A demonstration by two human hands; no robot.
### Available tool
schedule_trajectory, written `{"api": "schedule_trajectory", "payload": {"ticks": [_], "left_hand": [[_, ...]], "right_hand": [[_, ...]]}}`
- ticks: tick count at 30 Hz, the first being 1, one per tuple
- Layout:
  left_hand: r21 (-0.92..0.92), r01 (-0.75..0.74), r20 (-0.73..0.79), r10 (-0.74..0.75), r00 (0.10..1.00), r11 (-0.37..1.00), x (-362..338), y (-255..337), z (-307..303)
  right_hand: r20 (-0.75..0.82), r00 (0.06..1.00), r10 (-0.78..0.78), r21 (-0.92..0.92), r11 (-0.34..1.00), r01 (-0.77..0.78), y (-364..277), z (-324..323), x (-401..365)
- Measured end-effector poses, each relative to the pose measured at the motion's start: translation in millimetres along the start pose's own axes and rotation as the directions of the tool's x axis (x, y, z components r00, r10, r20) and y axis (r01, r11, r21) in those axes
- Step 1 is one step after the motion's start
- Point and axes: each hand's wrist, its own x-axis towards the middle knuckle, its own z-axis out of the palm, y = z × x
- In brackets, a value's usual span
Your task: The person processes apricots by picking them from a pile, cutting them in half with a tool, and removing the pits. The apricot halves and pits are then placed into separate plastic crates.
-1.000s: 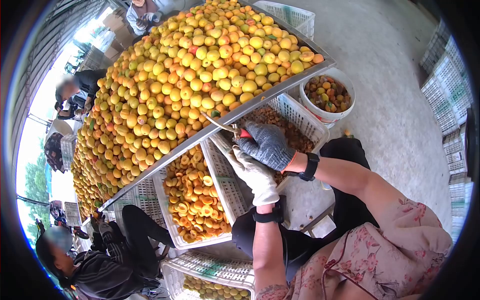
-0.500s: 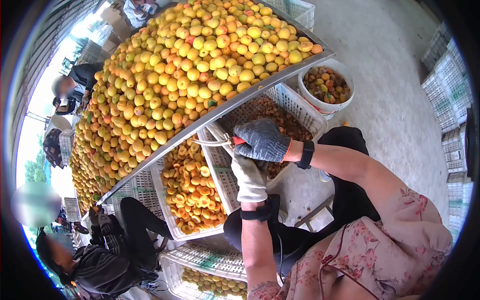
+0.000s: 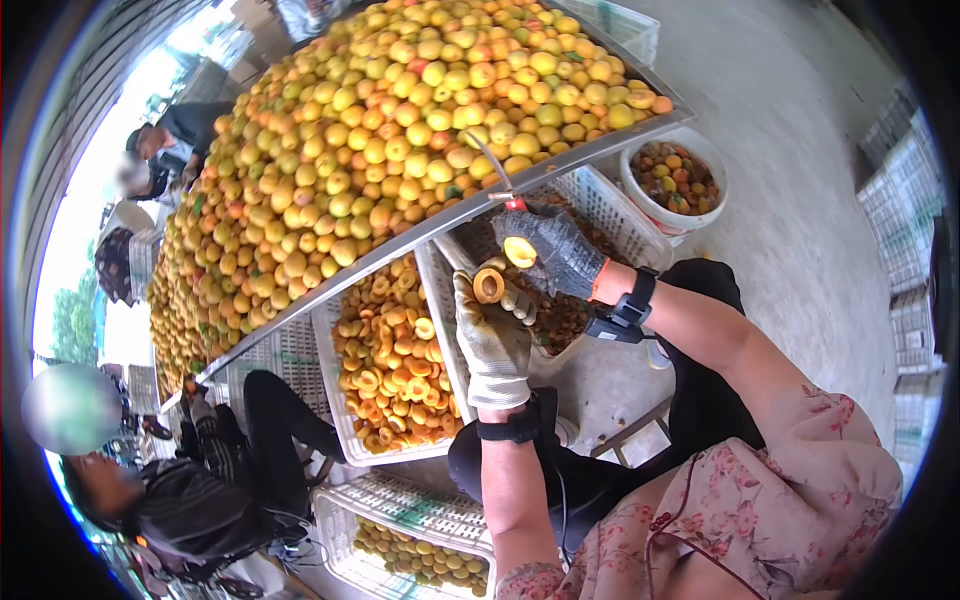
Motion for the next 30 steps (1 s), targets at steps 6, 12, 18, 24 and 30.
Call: {"api": "schedule_trajectory", "payload": {"ticks": [6,12,18,24,30], "left_hand": [[-0.091,-0.105,-0.157,0.09,0.983,0.99,-16,18,-30],[-0.152,-0.111,-0.114,0.094,0.989,0.982,-19,27,-29],[-0.156,-0.067,-0.123,0.048,0.991,0.985,-15,16,-13],[-0.025,-0.039,-0.163,0.035,0.986,0.999,-13,11,-4],[-0.005,-0.028,-0.26,0.026,0.965,1.0,-2,4,6]], "right_hand": [[0.299,0.941,-0.16,-0.346,0.901,0.263,21,88,25],[0.148,0.987,-0.061,0.01,0.998,0.06,8,101,23],[0.035,0.996,-0.077,0.024,0.997,0.076,3,89,6],[0.029,0.992,-0.12,0.108,0.987,0.116,1,76,-1],[0.044,0.981,-0.189,0.133,0.974,0.182,10,61,3]]}}
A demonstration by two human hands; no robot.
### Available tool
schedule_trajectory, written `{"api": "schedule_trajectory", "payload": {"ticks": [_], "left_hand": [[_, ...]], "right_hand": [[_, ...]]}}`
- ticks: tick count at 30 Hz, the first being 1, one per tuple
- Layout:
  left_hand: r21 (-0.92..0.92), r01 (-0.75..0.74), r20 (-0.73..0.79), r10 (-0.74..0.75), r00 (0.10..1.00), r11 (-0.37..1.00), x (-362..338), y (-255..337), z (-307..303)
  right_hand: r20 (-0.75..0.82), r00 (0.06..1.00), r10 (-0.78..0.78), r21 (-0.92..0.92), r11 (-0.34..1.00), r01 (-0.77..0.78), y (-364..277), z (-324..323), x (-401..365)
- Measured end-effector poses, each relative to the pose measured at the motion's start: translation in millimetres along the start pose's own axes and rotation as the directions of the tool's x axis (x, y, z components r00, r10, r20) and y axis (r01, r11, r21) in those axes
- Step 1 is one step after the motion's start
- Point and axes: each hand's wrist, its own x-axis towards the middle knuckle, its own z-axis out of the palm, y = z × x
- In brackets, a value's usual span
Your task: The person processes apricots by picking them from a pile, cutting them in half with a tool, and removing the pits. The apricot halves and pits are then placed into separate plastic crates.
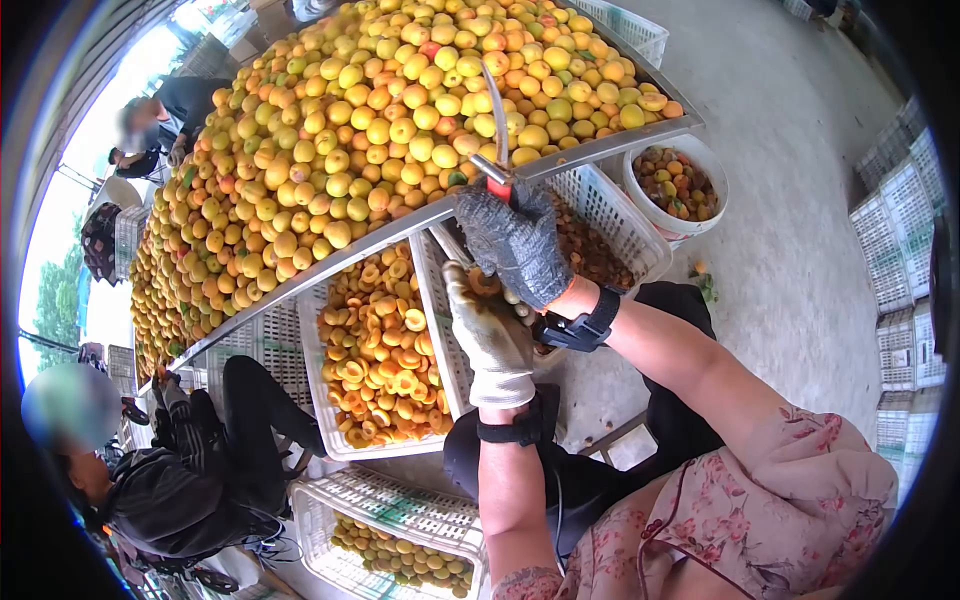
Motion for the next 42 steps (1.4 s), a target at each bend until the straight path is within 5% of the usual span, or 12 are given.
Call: {"api": "schedule_trajectory", "payload": {"ticks": [5,9,11,14,19,21,26,29,33,37,38,42], "left_hand": [[0.042,0.026,0.054,-0.029,0.998,0.999,3,3,11],[0.022,0.022,0.004,-0.022,1.0,1.0,8,-6,8],[0.018,0.03,-0.024,-0.03,0.999,0.999,10,-7,12],[0.06,-0.058,-0.083,0.063,0.995,0.997,6,-7,29],[0.083,-0.027,-0.162,0.04,0.986,0.996,8,-10,21],[0.071,-0.032,-0.094,0.039,0.995,0.997,10,-10,18],[0.048,-0.13,-0.229,0.138,0.964,0.99,12,-15,27],[0.055,-0.107,-0.192,0.116,0.974,0.993,11,-15,22],[0.058,-0.09,0.026,0.089,0.996,0.994,11,-13,16],[0.527,-0.244,0.086,0.235,0.968,0.814,18,-14,6],[0.55,-0.198,0.061,0.197,0.978,0.811,20,-14,5],[0.651,-0.196,-0.013,0.269,0.963,0.734,19,-10,9]], "right_hand": [[0.024,0.998,0.054,0.266,0.962,-0.058,-8,-8,12],[-0.012,1.0,-0.02,0.069,0.997,0.021,-14,-4,12],[0.174,0.985,0.004,0.305,0.95,-0.058,-9,-19,16],[-0.035,0.991,0.131,0.21,0.97,-0.121,4,-21,17],[-0.046,0.986,0.162,0.194,0.969,-0.15,-9,-14,16],[0.105,0.966,0.238,0.328,0.908,-0.26,-16,-22,18],[-0.011,0.93,0.367,0.381,0.862,-0.336,-13,-20,23],[-0.247,0.852,0.462,0.401,0.849,-0.345,-17,-13,23],[0.011,0.933,0.36,0.343,0.875,-0.342,-13,-32,28],[-0.072,0.937,0.342,0.365,0.883,-0.294,-29,-30,22],[-0.288,0.867,0.407,0.392,0.876,-0.281,-35,-23,24],[-0.001,0.963,0.271,0.19,0.945,-0.266,-36,-47,36]]}}
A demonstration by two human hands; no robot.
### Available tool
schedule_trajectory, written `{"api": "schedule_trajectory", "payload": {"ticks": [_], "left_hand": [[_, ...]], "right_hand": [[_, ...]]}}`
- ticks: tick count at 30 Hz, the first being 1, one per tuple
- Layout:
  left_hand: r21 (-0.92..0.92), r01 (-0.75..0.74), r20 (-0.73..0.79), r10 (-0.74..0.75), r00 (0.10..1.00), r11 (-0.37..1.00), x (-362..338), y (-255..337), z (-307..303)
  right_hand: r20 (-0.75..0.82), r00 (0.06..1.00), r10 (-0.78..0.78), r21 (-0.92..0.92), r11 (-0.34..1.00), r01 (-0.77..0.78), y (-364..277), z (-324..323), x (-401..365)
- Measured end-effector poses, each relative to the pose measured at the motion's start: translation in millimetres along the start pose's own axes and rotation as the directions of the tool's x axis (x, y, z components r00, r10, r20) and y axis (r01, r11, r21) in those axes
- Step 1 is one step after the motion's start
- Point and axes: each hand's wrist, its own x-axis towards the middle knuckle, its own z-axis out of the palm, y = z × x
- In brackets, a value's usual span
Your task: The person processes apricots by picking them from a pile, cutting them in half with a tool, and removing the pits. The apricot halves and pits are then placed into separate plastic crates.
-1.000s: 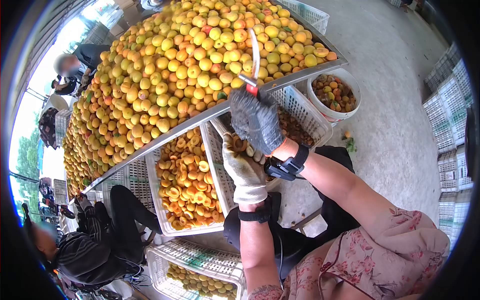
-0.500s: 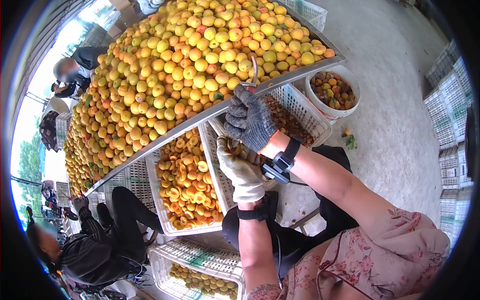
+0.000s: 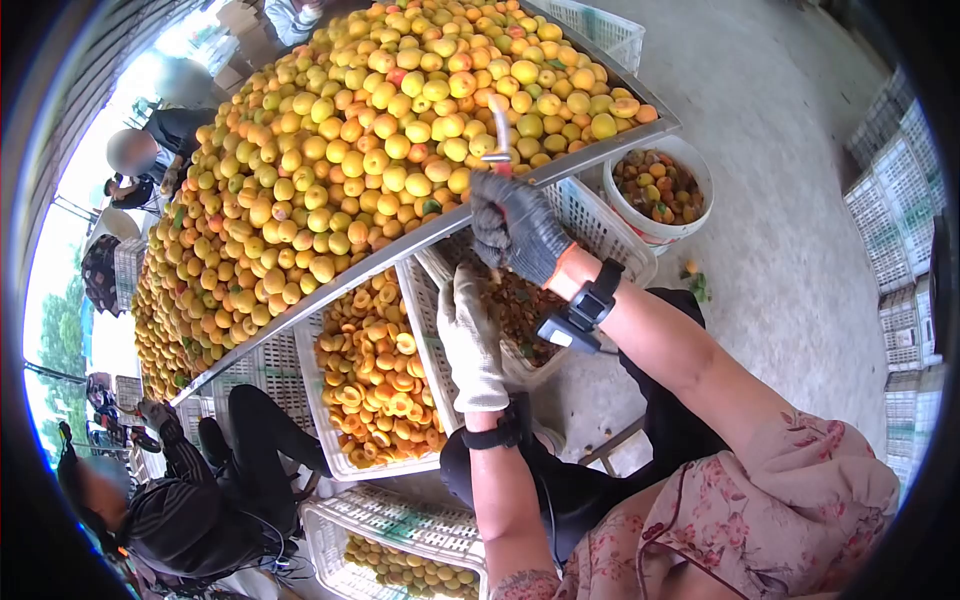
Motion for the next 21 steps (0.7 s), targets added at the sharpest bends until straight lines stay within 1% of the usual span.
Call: {"api": "schedule_trajectory", "payload": {"ticks": [1,2,3,5,6,7,8,9,10,11,12,13,14,15,17,18,19,21], "left_hand": [[0.101,-0.029,-0.12,0.041,0.992,0.995,0,9,3],[0.172,0.031,-0.092,-0.015,0.996,0.985,-9,25,-9],[0.273,0.011,-0.075,0.01,0.997,0.962,-2,25,-27],[0.449,0.028,-0.233,0.087,0.969,0.893,-9,54,-43],[0.633,0.005,-0.262,0.208,0.942,0.774,-9,54,-60],[0.787,0.004,-0.263,0.33,0.907,0.617,-7,50,-80],[0.948,0.184,-0.283,0.432,0.856,0.258,0,40,-98],[0.944,0.208,-0.307,0.446,0.84,0.258,-2,39,-108],[0.949,0.183,-0.289,0.479,0.828,0.257,-1,35,-114],[0.954,0.159,-0.273,0.512,0.814,0.256,1,32,-119],[0.963,0.114,-0.227,0.503,0.834,0.245,2,32,-120],[0.97,0.069,-0.178,0.489,0.854,0.232,1,31,-119],[0.957,0.033,-0.169,0.46,0.872,0.289,0,30,-117],[0.955,0.04,-0.179,0.461,0.869,0.295,-1,34,-110],[0.912,0.02,-0.183,0.363,0.914,0.41,-1,39,-99],[0.92,-0.052,-0.118,0.401,0.908,0.389,2,33,-100],[0.937,-0.05,-0.095,0.388,0.917,0.347,4,28,-99],[0.916,-0.054,-0.07,0.292,0.954,0.398,6,27,-96]], "right_hand": [[-0.086,0.995,-0.053,-0.293,0.956,0.026,-3,-3,1],[-0.099,0.981,-0.17,-0.416,0.902,0.114,-2,-5,3],[-0.094,0.955,-0.282,-0.535,0.823,0.191,-1,-8,6],[-0.163,0.958,-0.237,-0.456,0.879,0.14,-12,-16,7],[-0.18,0.947,-0.268,-0.469,0.869,0.157,-17,-21,11],[-0.178,0.942,-0.285,-0.468,0.866,0.173,-25,-23,11],[-0.208,0.922,-0.325,-0.55,0.819,0.165,-29,-24,14],[-0.228,0.901,-0.369,-0.628,0.763,0.154,-34,-24,19],[-0.2,0.908,-0.367,-0.701,0.701,0.129,-40,-29,27],[-0.187,0.911,-0.367,-0.706,0.695,0.135,-37,-32,41],[-0.03,0.86,-0.509,-0.857,0.456,0.24,-33,-27,52],[0.152,0.787,-0.597,-0.933,0.177,0.315,-30,-24,59],[0.089,0.858,-0.507,-0.968,0.159,0.194,-29,-22,67],[0.242,0.819,-0.521,-0.966,-0.054,0.252,-22,-22,84],[0.246,0.9,-0.361,-0.959,-0.226,0.171,-10,1,104],[0.297,0.891,-0.344,-0.924,-0.338,0.178,1,8,117],[0.264,0.922,-0.282,-0.883,-0.455,0.114,8,16,132],[0.172,0.953,-0.251,-0.88,-0.474,0.034,19,33,151]]}}
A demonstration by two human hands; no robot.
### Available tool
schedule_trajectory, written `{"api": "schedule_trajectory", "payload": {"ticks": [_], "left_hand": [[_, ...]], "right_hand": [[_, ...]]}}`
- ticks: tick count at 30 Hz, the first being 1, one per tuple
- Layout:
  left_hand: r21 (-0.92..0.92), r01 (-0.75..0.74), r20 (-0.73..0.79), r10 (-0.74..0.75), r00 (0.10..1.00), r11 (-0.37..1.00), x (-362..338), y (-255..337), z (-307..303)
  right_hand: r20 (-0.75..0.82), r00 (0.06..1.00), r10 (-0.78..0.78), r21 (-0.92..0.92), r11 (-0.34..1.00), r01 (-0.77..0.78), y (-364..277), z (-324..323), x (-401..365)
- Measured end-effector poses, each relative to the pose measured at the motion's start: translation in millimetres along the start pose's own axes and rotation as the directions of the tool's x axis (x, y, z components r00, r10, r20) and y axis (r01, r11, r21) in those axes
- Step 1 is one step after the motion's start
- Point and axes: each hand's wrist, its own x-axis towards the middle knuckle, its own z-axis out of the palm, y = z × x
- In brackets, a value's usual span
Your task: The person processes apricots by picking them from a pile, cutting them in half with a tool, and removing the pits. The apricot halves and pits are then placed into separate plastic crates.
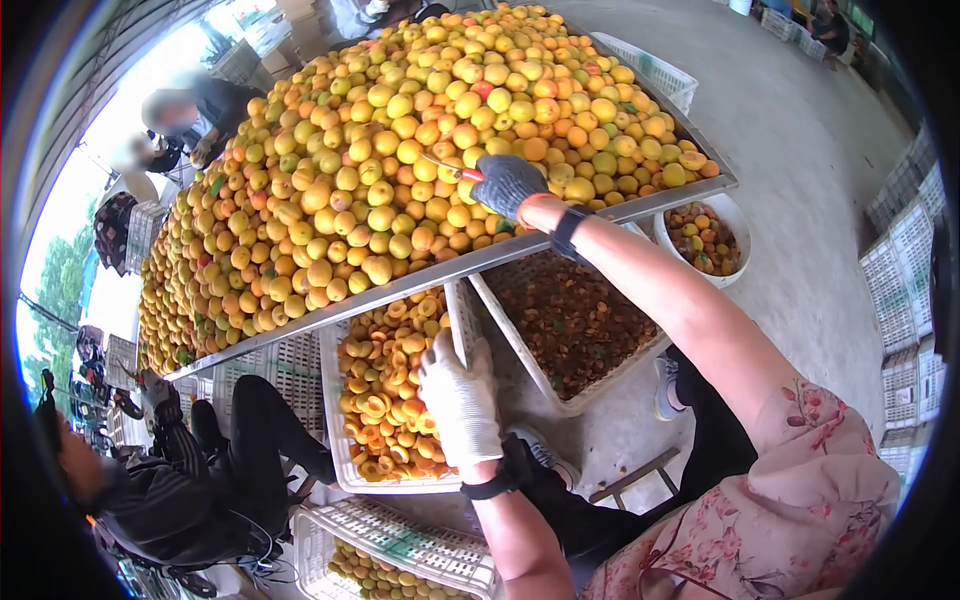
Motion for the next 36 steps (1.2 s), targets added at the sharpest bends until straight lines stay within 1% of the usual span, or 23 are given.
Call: {"api": "schedule_trajectory", "payload": {"ticks": [2,4,5,7,8,10,12,14,16,17,18,19,20,21,22,24,25,26,28,32,33,35,36], "left_hand": [[0.038,-0.055,-0.034,0.056,0.998,0.998,1,-1,4],[-0.017,-0.049,-0.019,0.049,0.999,0.999,1,4,1],[0.042,-0.02,0.023,0.019,1.0,0.999,2,4,1],[0.03,-0.046,0.017,0.045,0.999,0.999,3,4,1],[0.019,-0.081,0.013,0.081,0.997,0.997,2,3,2],[0.001,-0.083,0.001,0.083,0.997,0.997,3,3,5],[-0.022,-0.06,0.025,0.06,0.998,0.998,3,4,5],[-0.021,-0.053,0.015,0.053,0.998,0.998,3,5,3],[-0.135,-0.008,0.018,0.01,1.0,0.991,1,3,3],[-0.38,0.017,-0.072,-0.048,0.996,0.925,4,4,8],[-0.653,0.086,-0.033,-0.142,0.989,0.753,10,-1,19],[-0.825,0.101,-0.025,-0.214,0.976,0.556,13,6,12],[-0.941,0.097,0.003,-0.279,0.96,0.323,15,14,4],[-0.993,0.07,0.045,-0.25,0.967,0.092,16,18,-1],[-0.995,0.097,0.096,-0.238,0.967,-0.009,18,20,-3],[-0.946,0.215,0.248,-0.117,0.962,-0.241,20,17,-1],[-0.915,0.279,0.304,-0.042,0.952,-0.291,19,22,-4],[-0.913,0.287,0.31,-0.036,0.95,-0.29,16,21,0],[-0.919,0.336,0.312,0.14,0.94,-0.206,14,22,8],[-0.932,0.295,0.273,0.127,0.954,-0.21,0,28,9],[-0.92,0.299,0.269,0.147,0.952,-0.252,-3,29,7],[-0.919,0.313,0.28,0.162,0.946,-0.239,-7,31,6],[-0.917,0.329,0.295,0.172,0.94,-0.227,-9,30,6]], "right_hand": [[0.014,0.999,0.034,-0.05,0.998,-0.033,-12,12,15],[-0.096,0.993,-0.068,-0.062,0.996,0.063,-18,23,23],[-0.09,0.993,-0.074,-0.063,0.996,0.069,-19,28,26],[-0.23,0.93,-0.288,-0.155,0.954,0.257,-25,35,27],[-0.223,0.93,-0.291,-0.154,0.953,0.261,-28,40,27],[-0.01,0.923,-0.385,-0.016,0.923,0.384,-42,41,22],[0.192,0.904,-0.382,-0.029,0.919,0.394,-50,55,18],[0.208,0.896,-0.392,-0.096,0.903,0.418,-49,86,22],[0.241,0.88,-0.41,-0.082,0.895,0.439,-50,80,27],[0.236,0.891,-0.387,0.087,0.922,0.377,-45,74,28],[0.233,0.901,-0.366,0.251,0.918,0.308,-43,61,26],[0.391,0.888,-0.241,0.525,0.851,-0.001,-47,34,8],[0.451,0.859,-0.24,0.661,0.737,-0.141,-52,9,-13],[0.508,0.817,-0.274,0.735,0.632,-0.245,-47,-2,-27],[0.527,0.807,-0.266,0.756,0.581,-0.301,-53,-24,-51],[0.514,0.778,-0.361,0.732,0.657,-0.179,-41,-40,-79],[0.511,0.791,-0.337,0.706,0.689,-0.163,-39,-47,-90],[0.505,0.804,-0.314,0.679,0.72,-0.145,-37,-53,-100],[0.465,0.822,-0.328,0.692,0.715,-0.106,-28,-53,-109],[0.412,0.852,-0.322,0.533,0.844,0.061,-31,-71,-129],[0.365,0.861,-0.353,0.545,0.831,0.11,-32,-73,-134],[0.316,0.87,-0.379,0.555,0.817,0.154,-25,-68,-135],[0.061,0.836,-0.545,0.452,0.762,0.464,-12,-53,-131]]}}
